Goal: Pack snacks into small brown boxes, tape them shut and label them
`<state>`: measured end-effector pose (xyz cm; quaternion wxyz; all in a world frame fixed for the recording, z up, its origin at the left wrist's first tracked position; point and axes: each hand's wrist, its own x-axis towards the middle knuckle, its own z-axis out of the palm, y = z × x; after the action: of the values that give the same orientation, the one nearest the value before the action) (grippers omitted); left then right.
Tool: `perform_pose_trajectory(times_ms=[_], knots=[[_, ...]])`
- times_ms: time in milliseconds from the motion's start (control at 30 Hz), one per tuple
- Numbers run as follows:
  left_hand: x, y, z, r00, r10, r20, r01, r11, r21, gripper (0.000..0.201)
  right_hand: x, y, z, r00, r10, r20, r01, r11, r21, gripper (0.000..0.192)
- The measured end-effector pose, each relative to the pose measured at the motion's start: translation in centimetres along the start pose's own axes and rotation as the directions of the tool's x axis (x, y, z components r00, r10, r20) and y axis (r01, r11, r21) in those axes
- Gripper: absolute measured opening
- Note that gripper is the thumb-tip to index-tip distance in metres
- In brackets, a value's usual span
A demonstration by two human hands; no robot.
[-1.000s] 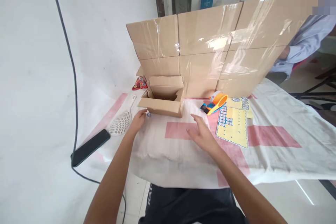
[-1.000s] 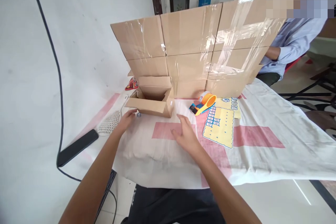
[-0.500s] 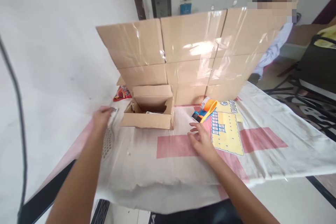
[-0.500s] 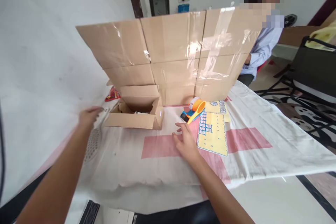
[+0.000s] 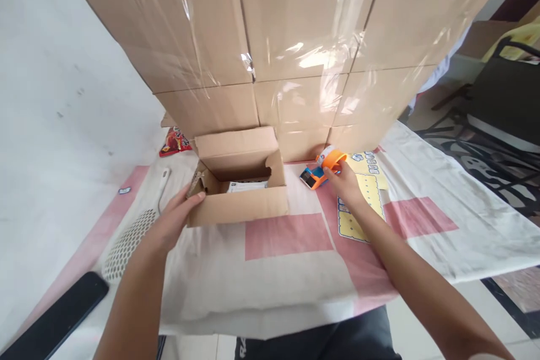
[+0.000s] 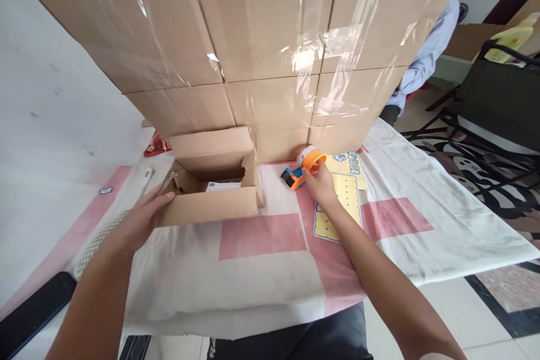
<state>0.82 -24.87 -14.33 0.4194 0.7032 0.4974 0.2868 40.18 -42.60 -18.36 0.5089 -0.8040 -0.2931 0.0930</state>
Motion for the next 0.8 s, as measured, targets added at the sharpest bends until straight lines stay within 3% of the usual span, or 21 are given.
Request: perform_pose_trajectory(times_ms=[100, 167, 233, 300, 367, 400, 500, 567, 600, 667, 733, 800], knots=[[-2.7, 1.6, 0.6, 0.984, -0.1, 0.148, 0.115, 0.988, -0.102, 0.07, -0.8, 0.7, 0.9, 0.981, -0.168, -0.098, 0.163, 0.985, -0.057, 0.053], [-4.3, 2.7, 1.0, 0.974, -0.093, 0.205, 0.121, 0.984, -0.132, 0.072, -1.5, 1.0, 1.1, 0.945, -0.29, -0.151, 0.28, 0.956, -0.084, 0.057], [-5.5, 3.4, 1.4, 0.973, -0.057, 0.223, 0.089, 0.987, -0.136, 0.071, -1.9, 1.2, 1.3, 0.948, -0.288, -0.134, 0.291, 0.957, 0.003, 0.057], [-6.5, 3.4, 1.7, 0.967, -0.016, 0.253, 0.046, 0.993, -0.112, 0.068, -2.0, 1.5, 1.3, 0.979, -0.198, -0.056, 0.205, 0.965, 0.165, 0.052], [-7.4, 2.7, 1.7, 0.951, 0.063, 0.304, -0.044, 0.997, -0.071, 0.076, -2.1, 1.8, 1.1, 0.993, -0.116, -0.028, 0.119, 0.96, 0.252, 0.048], [-7.9, 2.2, 1.7, 0.935, 0.129, 0.329, -0.119, 0.992, -0.049, 0.087, -2.2, 1.7, 0.8, 0.992, -0.099, -0.079, 0.115, 0.963, 0.244, 0.048], [-9.2, 0.9, 1.9, 0.884, 0.352, 0.309, -0.397, 0.913, 0.096, 0.122, -2.6, 0.3, 0.0, 0.94, -0.207, -0.272, 0.261, 0.948, 0.18, 0.053], [-9.6, 0.9, 2.2, 0.841, 0.481, 0.247, -0.535, 0.81, 0.241, 0.108, -2.7, -1.9, -0.1, 0.931, -0.34, -0.129, 0.364, 0.884, 0.295, 0.057], [-9.5, 1.2, 2.4, 0.806, 0.545, 0.232, -0.592, 0.752, 0.29, 0.087, -2.7, -3.2, 0.1, 0.919, -0.394, 0.02, 0.354, 0.846, 0.399, 0.059], [-8.9, 2.3, 2.8, 0.753, 0.632, 0.184, -0.652, 0.676, 0.345, 0.043, -2.6, -5.6, 1.0, 0.85, -0.452, 0.268, 0.241, 0.789, 0.565, 0.067], [-7.9, 3.7, 3.2, 0.785, 0.618, 0.043, -0.581, 0.711, 0.396, 0.028, -2.7, -7.2, 2.0, 0.797, -0.48, 0.366, 0.177, 0.765, 0.619, 0.072], [-7.1, 4.9, 3.7, 0.839, 0.524, -0.147, -0.431, 0.805, 0.408, 0.054, -2.9, -7.6, 2.4, 0.777, -0.5, 0.382, 0.2, 0.772, 0.604, 0.068]])
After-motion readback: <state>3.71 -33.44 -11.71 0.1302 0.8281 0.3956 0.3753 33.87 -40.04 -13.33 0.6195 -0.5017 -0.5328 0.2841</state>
